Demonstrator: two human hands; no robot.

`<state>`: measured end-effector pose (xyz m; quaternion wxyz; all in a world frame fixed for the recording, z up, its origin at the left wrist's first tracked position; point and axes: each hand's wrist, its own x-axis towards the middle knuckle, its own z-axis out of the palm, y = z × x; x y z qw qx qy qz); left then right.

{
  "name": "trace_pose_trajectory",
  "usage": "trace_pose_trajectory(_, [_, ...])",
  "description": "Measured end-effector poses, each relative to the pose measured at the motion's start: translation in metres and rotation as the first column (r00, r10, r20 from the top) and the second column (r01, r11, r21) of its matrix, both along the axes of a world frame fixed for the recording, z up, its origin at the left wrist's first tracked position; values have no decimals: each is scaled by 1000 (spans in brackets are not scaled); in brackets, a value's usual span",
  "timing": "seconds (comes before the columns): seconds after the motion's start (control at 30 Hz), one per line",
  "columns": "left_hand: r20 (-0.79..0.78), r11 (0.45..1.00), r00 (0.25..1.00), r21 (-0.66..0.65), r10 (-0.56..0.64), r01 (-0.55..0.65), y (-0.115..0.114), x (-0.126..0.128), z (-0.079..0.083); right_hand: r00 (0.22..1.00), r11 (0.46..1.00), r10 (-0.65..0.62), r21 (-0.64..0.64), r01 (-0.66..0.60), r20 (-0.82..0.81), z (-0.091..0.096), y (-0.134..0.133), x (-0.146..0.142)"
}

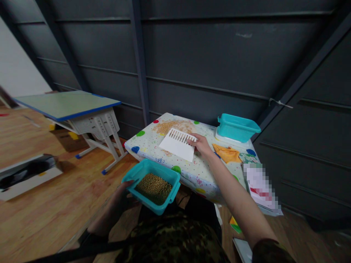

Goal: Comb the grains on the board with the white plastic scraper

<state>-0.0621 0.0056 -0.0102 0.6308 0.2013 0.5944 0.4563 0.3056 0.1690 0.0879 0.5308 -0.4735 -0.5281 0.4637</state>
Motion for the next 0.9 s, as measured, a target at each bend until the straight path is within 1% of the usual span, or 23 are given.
trace_pose_trajectory(0.13, [10,1000,1000,-21,-10,10,-1,2,3,1000,1000,26,4,-26,6,1,-2,-2])
trace_pose_trajectory(0.33, [39,1000,999,-12,-5,5,1,-1,-1,999,999,32,-9,-32,-11,2,-4,-3])
trace_pose_trajectory(0.47, [26,998,1000,-57,13,-12,3,-1,-2,998,998,60,7,-60,21,0,-2,-1])
trace_pose_trajectory(0.53, [28,998,999,-59,16,-14,2,1,0,997,998,68,5,-68,32,-1,-2,0])
trace_pose_trajectory(0.7, [8,1000,1000,24,-8,8,-5,7,9,996,998,64,-11,-64,56,0,-4,-2])
trace_pose_trajectory(0.8, [-4,1000,1000,8,7,-7,-6,7,11,993,996,84,-17,-83,83,3,-8,-4])
trace_pose_trajectory(0.9, [14,1000,1000,-17,6,-6,-4,5,9,993,998,68,-22,-66,95,5,-11,-6])
